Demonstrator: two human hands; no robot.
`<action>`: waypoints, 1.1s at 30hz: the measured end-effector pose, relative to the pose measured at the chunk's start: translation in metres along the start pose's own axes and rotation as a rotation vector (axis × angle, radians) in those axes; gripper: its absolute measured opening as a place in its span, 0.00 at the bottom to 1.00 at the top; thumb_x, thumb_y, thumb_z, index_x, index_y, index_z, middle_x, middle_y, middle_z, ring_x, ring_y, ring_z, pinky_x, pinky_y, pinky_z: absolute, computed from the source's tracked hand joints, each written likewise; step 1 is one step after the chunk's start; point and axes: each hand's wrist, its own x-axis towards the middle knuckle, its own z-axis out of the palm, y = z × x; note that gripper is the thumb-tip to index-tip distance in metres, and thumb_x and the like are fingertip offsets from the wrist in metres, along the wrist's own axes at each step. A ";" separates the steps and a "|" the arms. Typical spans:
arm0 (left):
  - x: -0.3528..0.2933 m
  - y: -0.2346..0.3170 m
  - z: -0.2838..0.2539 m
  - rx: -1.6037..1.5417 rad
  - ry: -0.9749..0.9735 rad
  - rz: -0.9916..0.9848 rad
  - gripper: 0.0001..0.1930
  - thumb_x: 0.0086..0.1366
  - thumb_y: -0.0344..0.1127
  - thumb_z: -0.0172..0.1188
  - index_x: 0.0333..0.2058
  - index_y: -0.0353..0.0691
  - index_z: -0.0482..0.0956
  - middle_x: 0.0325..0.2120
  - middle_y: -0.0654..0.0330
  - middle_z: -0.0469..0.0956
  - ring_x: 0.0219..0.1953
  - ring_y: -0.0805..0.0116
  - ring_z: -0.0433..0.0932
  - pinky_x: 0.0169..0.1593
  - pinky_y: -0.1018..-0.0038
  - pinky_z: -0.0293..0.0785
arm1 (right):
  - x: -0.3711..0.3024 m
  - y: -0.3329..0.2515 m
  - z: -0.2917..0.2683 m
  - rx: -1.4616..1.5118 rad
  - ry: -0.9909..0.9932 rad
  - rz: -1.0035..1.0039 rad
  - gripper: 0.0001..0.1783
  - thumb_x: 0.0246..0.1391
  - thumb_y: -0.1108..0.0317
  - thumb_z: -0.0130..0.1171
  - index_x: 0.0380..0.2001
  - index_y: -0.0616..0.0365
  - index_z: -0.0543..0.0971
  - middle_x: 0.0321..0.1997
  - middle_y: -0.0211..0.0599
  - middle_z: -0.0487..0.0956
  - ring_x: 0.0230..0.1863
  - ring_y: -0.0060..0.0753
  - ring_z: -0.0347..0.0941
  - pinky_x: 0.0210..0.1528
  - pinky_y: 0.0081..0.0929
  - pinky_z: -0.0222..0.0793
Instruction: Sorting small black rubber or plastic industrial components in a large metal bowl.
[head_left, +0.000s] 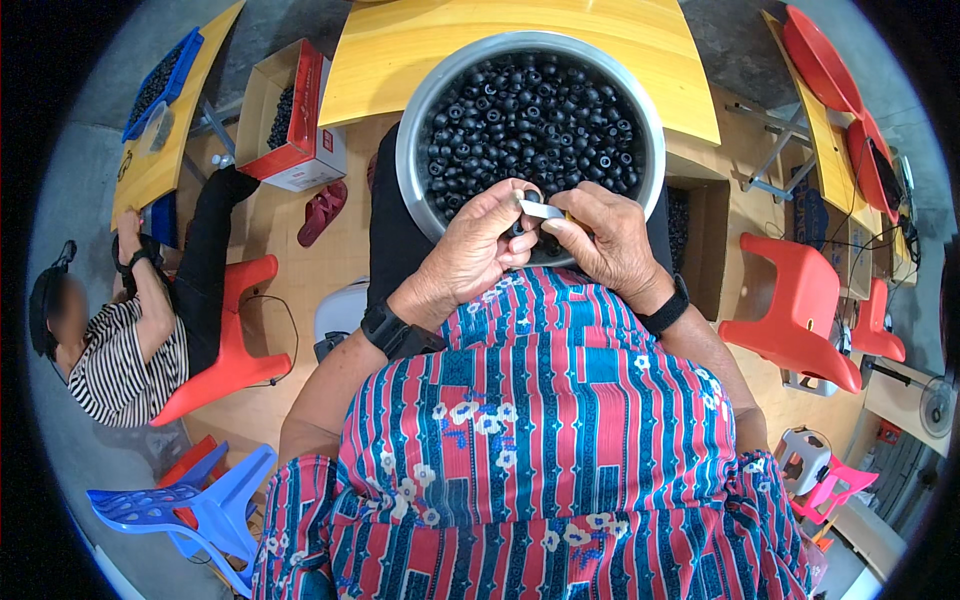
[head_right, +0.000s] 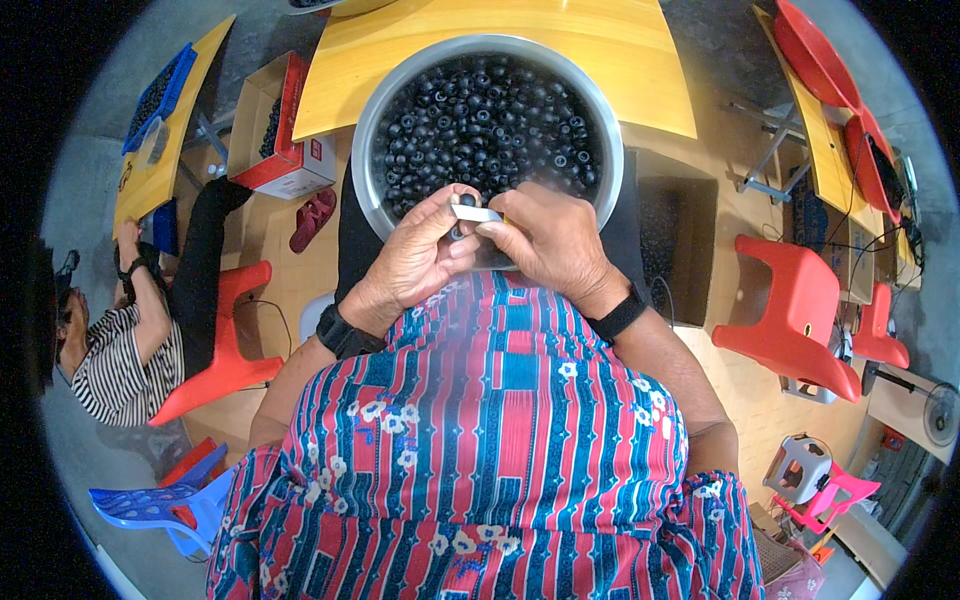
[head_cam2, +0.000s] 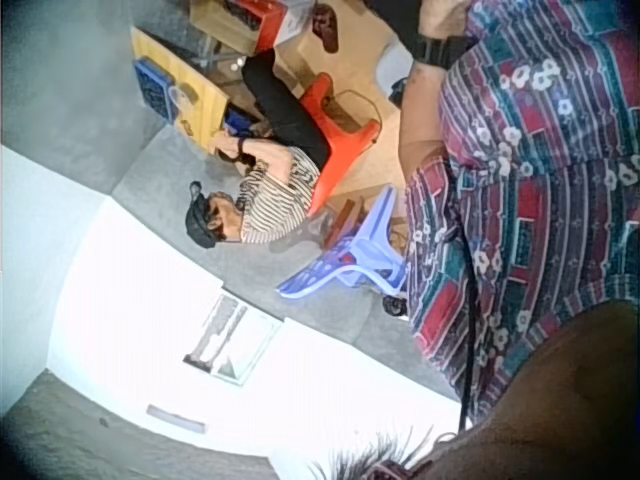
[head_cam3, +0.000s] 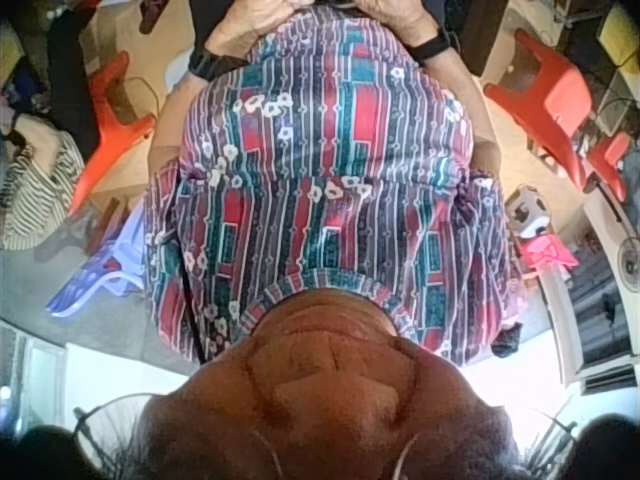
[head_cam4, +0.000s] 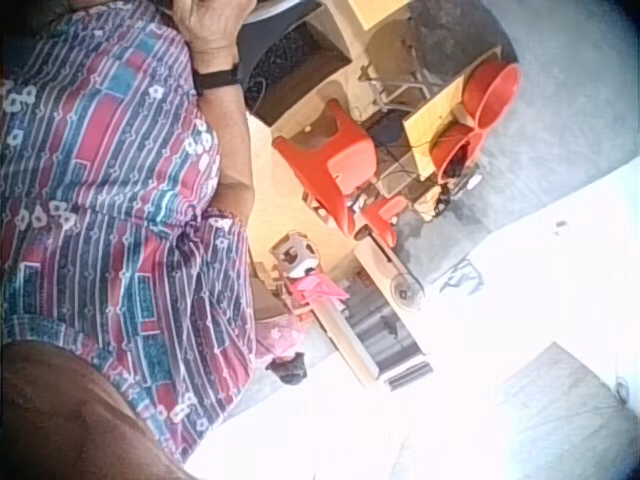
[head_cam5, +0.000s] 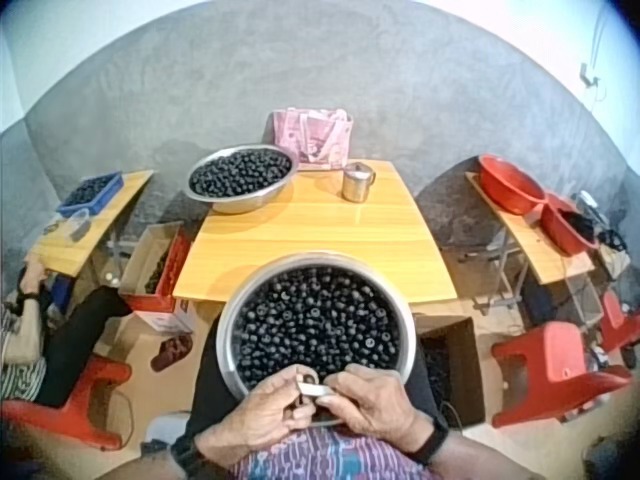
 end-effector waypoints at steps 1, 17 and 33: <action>0.000 0.000 0.000 0.010 0.002 0.004 0.10 0.73 0.40 0.50 0.46 0.40 0.70 0.30 0.67 0.68 0.26 0.81 0.64 0.27 0.86 0.61 | 0.000 0.000 0.000 0.002 0.001 0.002 0.11 0.54 0.58 0.63 0.33 0.54 0.80 0.26 0.38 0.76 0.28 0.44 0.76 0.30 0.36 0.71; 0.000 0.000 -0.002 0.026 -0.004 0.007 0.12 0.74 0.41 0.50 0.47 0.40 0.70 0.30 0.67 0.68 0.26 0.80 0.64 0.27 0.85 0.60 | 0.001 0.000 0.001 -0.007 0.003 0.004 0.11 0.54 0.59 0.63 0.32 0.54 0.80 0.25 0.38 0.76 0.28 0.43 0.76 0.29 0.36 0.70; -0.002 0.001 0.002 0.088 0.000 0.011 0.11 0.74 0.42 0.48 0.46 0.42 0.69 0.31 0.68 0.67 0.27 0.81 0.62 0.28 0.85 0.59 | 0.004 0.010 0.009 0.236 0.094 0.278 0.10 0.56 0.65 0.61 0.34 0.63 0.80 0.30 0.47 0.79 0.33 0.46 0.78 0.37 0.32 0.72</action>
